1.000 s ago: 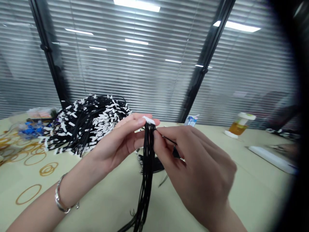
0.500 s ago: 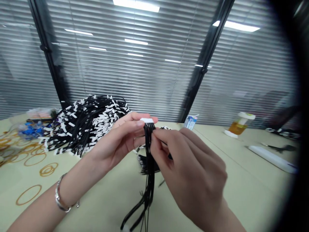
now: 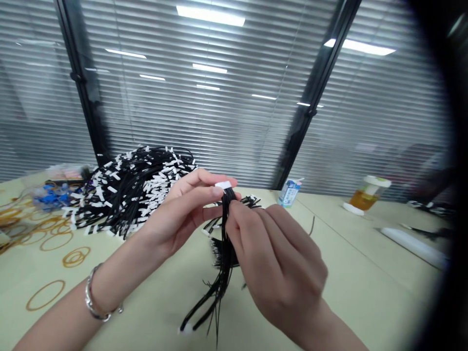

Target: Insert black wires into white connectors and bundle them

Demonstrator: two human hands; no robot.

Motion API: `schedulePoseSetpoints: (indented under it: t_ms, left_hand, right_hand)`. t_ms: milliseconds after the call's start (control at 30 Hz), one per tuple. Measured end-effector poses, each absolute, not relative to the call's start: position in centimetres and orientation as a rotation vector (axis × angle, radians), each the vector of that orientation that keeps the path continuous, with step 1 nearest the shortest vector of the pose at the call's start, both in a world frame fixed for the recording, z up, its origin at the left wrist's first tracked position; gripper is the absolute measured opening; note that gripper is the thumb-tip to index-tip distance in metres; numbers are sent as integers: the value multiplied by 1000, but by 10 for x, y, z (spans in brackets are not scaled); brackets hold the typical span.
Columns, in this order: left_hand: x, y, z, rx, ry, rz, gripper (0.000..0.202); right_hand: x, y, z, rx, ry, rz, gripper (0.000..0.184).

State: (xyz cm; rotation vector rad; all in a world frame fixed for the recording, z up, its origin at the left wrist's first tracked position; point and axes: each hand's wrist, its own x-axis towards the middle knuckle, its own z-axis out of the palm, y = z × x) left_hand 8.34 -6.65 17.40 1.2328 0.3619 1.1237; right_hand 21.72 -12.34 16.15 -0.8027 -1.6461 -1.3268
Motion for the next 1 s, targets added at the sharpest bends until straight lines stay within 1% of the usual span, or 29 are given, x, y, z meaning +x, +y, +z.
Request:
schedulePoseSetpoints:
  t_ms: [100,233,567,633,700,767,833,867,933,967,1000]
  left_hand:
    - [82,-65,172,1242,270,1153,5]
    - [81,-67,172,1248,215,1143,8]
    - [87,-55,166,1176,364,1257,11]
    - [89,-50,162,1176,395,1272,10]
    - [88,-47,158,1157,445,1299,11]
    - [83,-45,151,1090,477,1363,12]
    - [73,-43,142,980,500,1429,12]
    - [67,-42,136,911,497,1455,12]
    - [53,-38,122,757,483,1461,14]
    - [47,-35,114,684,498,1448,15]
    - [41,-32,105,617,522,1411,16]
  right_hand:
    - [217,-124,160,-822,-1660,-1293,12]
    - [216,-124,161,-802,-1675,-1283,16]
    - [224,-88,160,-783,-1724,-1237,14]
    - [227,-83,164,-889,-1761,-1107,11]
    - [228,-87,167,-1083,-1853,-832,8]
    - [228,-99,163,-1231,-1976,-475,13]
    - [225,-117,147,-1225,-2125,-243,26]
    - [223,-127,133,-1190,-2195,-245,36]
    - [220,-147,100,-933,-2441,-381,52]
    - [220,-156,84,-830,-2534,-402,54]
    - [222,-164,69,-757,-2613,-318,52]
